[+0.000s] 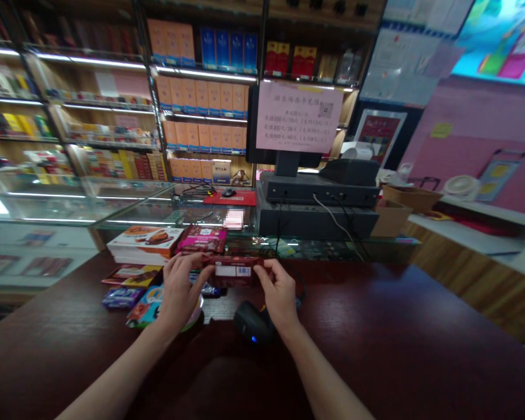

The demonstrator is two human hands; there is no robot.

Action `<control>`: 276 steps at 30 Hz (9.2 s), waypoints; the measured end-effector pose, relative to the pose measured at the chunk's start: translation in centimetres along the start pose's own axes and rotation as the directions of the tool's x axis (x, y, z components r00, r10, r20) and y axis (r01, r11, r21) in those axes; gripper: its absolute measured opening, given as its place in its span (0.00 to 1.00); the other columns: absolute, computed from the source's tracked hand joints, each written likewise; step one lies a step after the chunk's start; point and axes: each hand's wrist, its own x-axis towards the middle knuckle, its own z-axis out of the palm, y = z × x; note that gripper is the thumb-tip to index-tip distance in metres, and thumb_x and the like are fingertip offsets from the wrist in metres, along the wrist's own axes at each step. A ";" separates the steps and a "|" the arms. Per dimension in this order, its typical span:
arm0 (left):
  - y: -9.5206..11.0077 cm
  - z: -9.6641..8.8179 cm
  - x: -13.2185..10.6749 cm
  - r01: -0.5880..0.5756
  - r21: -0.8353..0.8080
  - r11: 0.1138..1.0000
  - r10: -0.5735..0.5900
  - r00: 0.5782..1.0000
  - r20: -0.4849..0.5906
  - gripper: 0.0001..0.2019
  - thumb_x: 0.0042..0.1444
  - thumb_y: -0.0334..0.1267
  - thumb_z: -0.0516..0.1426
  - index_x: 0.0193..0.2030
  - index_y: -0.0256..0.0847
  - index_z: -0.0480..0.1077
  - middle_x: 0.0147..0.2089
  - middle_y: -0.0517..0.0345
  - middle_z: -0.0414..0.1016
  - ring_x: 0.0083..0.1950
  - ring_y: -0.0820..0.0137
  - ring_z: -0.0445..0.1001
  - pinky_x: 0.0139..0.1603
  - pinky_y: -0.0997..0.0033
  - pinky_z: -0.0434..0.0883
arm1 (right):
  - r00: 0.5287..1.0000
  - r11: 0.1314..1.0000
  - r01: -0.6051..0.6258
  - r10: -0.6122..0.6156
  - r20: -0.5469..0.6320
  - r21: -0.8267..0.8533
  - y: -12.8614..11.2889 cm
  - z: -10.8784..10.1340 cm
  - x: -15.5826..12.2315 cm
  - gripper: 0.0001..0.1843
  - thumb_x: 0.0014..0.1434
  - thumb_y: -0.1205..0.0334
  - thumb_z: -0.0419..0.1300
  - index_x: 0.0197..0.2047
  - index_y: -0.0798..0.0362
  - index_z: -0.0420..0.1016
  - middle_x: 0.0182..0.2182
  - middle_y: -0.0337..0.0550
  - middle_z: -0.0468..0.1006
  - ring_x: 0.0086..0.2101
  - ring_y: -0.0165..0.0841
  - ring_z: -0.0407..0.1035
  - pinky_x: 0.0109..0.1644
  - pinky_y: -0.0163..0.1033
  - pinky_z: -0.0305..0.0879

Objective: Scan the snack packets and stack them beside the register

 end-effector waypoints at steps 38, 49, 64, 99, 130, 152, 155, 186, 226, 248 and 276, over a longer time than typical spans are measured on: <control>1.2 -2.2 1.0 -0.282 0.145 0.948 0.221 0.916 0.335 0.42 0.53 0.44 0.66 0.72 0.43 0.54 0.71 0.45 0.62 0.73 0.50 0.55 0.76 0.35 0.38 | 0.986 0.946 -0.156 0.134 0.094 0.284 -0.9 0.2 0.4 0.15 0.53 0.48 0.68 0.33 0.52 0.79 0.29 0.42 0.83 0.29 0.36 0.74 0.35 0.39 0.70; 0.5 -2.1 1.0 -0.302 0.148 0.942 0.236 0.907 0.348 0.43 0.53 0.45 0.65 0.73 0.46 0.53 0.68 0.49 0.67 0.70 0.51 0.60 0.76 0.34 0.35 | 0.982 0.950 -0.135 0.089 0.169 0.283 -0.1 -0.1 0.9 0.16 0.56 0.49 0.66 0.39 0.52 0.81 0.33 0.41 0.84 0.31 0.34 0.75 0.38 0.38 0.72; -1.6 -2.5 1.5 -0.253 0.261 0.932 0.205 0.959 0.197 0.42 0.54 0.45 0.64 0.72 0.43 0.52 0.64 0.44 0.67 0.68 0.50 0.62 0.75 0.34 0.41 | 0.618 0.958 0.000 0.224 0.754 -0.285 0.8 -8.9 2.2 0.33 0.45 0.66 0.69 0.57 0.43 0.78 0.54 0.45 0.80 0.53 0.46 0.72 0.61 0.55 0.63; -3.5 -2.7 1.3 -0.184 0.316 0.931 0.132 0.975 0.180 0.42 0.54 0.38 0.63 0.73 0.42 0.51 0.65 0.42 0.65 0.69 0.50 0.60 0.75 0.34 0.40 | 0.832 0.950 0.232 -0.082 0.549 -0.210 0.0 -4.0 0.9 0.29 0.54 0.52 0.70 0.59 0.41 0.76 0.54 0.42 0.80 0.61 0.46 0.66 0.73 0.60 0.41; -3.8 -2.4 1.2 -0.197 0.296 0.935 0.150 0.974 0.172 0.41 0.55 0.42 0.64 0.73 0.42 0.52 0.65 0.42 0.64 0.69 0.49 0.59 0.75 0.34 0.40 | 0.516 0.907 0.295 0.114 0.849 -0.302 0.6 -3.2 0.0 0.30 0.45 0.60 0.75 0.52 0.44 0.77 0.48 0.38 0.79 0.52 0.42 0.69 0.59 0.46 0.56; -3.0 -2.0 1.1 -0.227 0.295 0.928 0.176 0.966 0.192 0.42 0.54 0.41 0.65 0.72 0.41 0.52 0.65 0.42 0.65 0.69 0.51 0.60 0.76 0.36 0.39 | 0.523 0.905 0.367 -0.011 0.852 -0.214 1.1 0.1 -2.0 0.32 0.48 0.54 0.75 0.56 0.42 0.73 0.51 0.38 0.77 0.52 0.41 0.68 0.58 0.44 0.57; -3.1 -1.9 1.0 -0.228 0.290 0.929 0.178 0.966 0.189 0.42 0.54 0.42 0.65 0.73 0.42 0.51 0.65 0.42 0.65 0.69 0.51 0.60 0.76 0.35 0.39 | 0.521 0.909 0.360 -0.008 0.854 -0.211 0.7 0.1 -2.1 0.33 0.49 0.52 0.74 0.57 0.42 0.72 0.52 0.40 0.77 0.53 0.41 0.67 0.59 0.45 0.57; -1.2 -1.5 0.9 -0.245 0.185 0.952 0.171 0.923 0.346 0.45 0.51 0.45 0.68 0.73 0.55 0.54 0.59 0.49 0.68 0.60 0.53 0.65 0.70 0.40 0.55 | 0.930 0.948 -0.178 0.074 0.361 0.263 1.3 1.2 -0.3 0.20 0.58 0.47 0.65 0.48 0.51 0.81 0.41 0.44 0.84 0.43 0.44 0.77 0.51 0.48 0.73; 7.3 7.0 6.2 -0.527 -0.056 0.848 0.496 0.752 0.434 0.08 0.64 0.32 0.53 0.36 0.44 0.73 0.37 0.56 0.78 0.47 0.63 0.71 0.62 0.51 0.61 | 0.937 0.957 -0.281 0.258 0.236 0.067 5.1 -13.5 3.4 0.29 0.57 0.44 0.65 0.57 0.49 0.79 0.55 0.47 0.80 0.58 0.44 0.71 0.66 0.55 0.59; 12.3 18.0 3.4 -0.672 -0.012 0.741 0.544 0.590 0.597 0.09 0.63 0.31 0.56 0.35 0.40 0.77 0.35 0.55 0.81 0.48 0.62 0.73 0.65 0.52 0.58 | 0.870 0.712 -0.135 0.417 0.261 -0.689 13.3 -19.0 4.9 0.33 0.64 0.52 0.60 0.70 0.46 0.62 0.71 0.57 0.56 0.72 0.47 0.46 0.73 0.61 0.36; 11.7 19.3 0.8 -0.673 -0.019 0.740 0.521 0.555 0.648 0.10 0.65 0.30 0.53 0.42 0.41 0.77 0.36 0.57 0.81 0.48 0.64 0.73 0.75 0.41 0.46 | 0.853 0.629 -0.107 0.455 0.254 -0.770 14.3 -19.0 5.1 0.29 0.70 0.51 0.51 0.72 0.42 0.57 0.71 0.46 0.58 0.73 0.45 0.41 0.70 0.72 0.31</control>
